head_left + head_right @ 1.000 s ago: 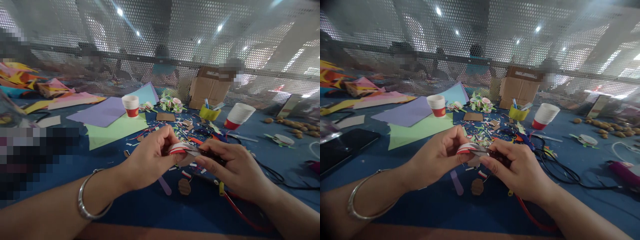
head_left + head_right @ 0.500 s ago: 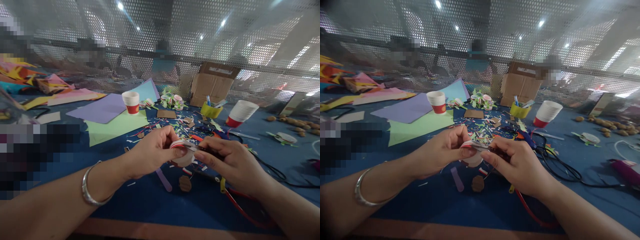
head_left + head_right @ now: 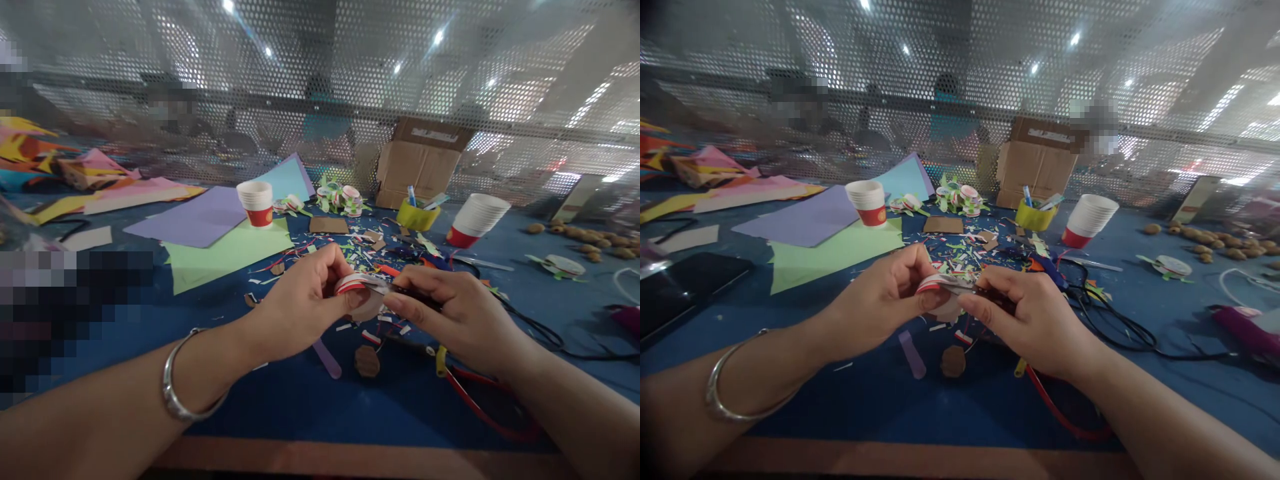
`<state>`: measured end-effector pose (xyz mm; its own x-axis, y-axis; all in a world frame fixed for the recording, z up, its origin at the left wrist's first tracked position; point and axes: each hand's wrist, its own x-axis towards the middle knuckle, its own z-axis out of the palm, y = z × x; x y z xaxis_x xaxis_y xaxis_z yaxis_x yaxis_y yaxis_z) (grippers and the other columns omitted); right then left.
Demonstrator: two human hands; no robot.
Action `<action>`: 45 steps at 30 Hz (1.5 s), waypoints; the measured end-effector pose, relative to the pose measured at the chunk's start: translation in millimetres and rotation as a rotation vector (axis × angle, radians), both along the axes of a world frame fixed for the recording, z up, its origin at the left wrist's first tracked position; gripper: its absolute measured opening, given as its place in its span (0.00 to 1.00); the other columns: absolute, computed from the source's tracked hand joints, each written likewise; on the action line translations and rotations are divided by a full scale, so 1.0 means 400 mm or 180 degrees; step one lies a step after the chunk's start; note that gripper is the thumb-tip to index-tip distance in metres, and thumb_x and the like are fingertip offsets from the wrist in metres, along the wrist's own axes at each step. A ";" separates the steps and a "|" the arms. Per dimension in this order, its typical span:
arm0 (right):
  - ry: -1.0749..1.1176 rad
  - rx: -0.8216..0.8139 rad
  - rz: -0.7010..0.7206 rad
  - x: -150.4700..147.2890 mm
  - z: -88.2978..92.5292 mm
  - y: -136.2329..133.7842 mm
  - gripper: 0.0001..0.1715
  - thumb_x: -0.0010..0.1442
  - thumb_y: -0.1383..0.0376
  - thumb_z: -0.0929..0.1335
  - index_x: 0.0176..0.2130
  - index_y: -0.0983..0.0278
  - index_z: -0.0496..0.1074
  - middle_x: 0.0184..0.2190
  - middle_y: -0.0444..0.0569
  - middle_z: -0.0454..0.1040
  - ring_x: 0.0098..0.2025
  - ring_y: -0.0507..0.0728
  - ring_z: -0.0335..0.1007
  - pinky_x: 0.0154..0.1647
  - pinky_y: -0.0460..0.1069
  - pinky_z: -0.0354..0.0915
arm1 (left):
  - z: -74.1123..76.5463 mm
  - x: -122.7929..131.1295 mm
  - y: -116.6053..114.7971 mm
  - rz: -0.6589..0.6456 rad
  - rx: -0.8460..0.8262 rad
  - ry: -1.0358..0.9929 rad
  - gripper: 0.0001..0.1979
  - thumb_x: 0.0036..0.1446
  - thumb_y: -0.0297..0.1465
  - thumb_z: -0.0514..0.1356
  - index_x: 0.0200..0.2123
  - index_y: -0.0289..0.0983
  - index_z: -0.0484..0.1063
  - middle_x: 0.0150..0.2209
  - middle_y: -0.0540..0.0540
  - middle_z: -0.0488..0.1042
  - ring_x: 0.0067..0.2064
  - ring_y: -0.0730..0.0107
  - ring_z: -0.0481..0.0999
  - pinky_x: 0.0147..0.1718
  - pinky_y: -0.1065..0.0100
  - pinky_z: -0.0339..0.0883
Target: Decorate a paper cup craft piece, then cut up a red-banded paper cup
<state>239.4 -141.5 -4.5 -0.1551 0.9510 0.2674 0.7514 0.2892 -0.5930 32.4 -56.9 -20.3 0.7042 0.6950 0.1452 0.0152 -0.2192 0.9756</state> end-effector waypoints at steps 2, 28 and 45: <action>-0.0011 -0.0031 0.0018 0.002 -0.002 0.002 0.23 0.69 0.50 0.65 0.28 0.62 0.69 0.22 0.40 0.61 0.25 0.49 0.56 0.25 0.46 0.53 | 0.001 0.002 0.001 -0.0054 -0.0091 0.0040 0.14 0.60 0.35 0.65 0.34 0.39 0.60 0.28 0.55 0.67 0.30 0.75 0.68 0.29 0.71 0.62; 0.0003 -0.0110 0.0016 0.005 -0.004 0.003 0.24 0.69 0.49 0.64 0.29 0.62 0.70 0.23 0.40 0.63 0.25 0.49 0.56 0.25 0.47 0.53 | 0.007 0.014 -0.005 -0.0123 -0.0642 -0.0232 0.14 0.58 0.28 0.66 0.32 0.37 0.60 0.26 0.56 0.69 0.29 0.78 0.71 0.31 0.73 0.66; 0.0253 -0.0334 0.0067 0.007 -0.013 0.012 0.26 0.68 0.47 0.64 0.28 0.62 0.70 0.23 0.40 0.62 0.26 0.49 0.56 0.26 0.48 0.53 | -0.004 0.016 0.006 -0.0091 -0.0546 -0.0163 0.16 0.57 0.33 0.68 0.32 0.37 0.60 0.26 0.56 0.69 0.28 0.77 0.71 0.29 0.72 0.68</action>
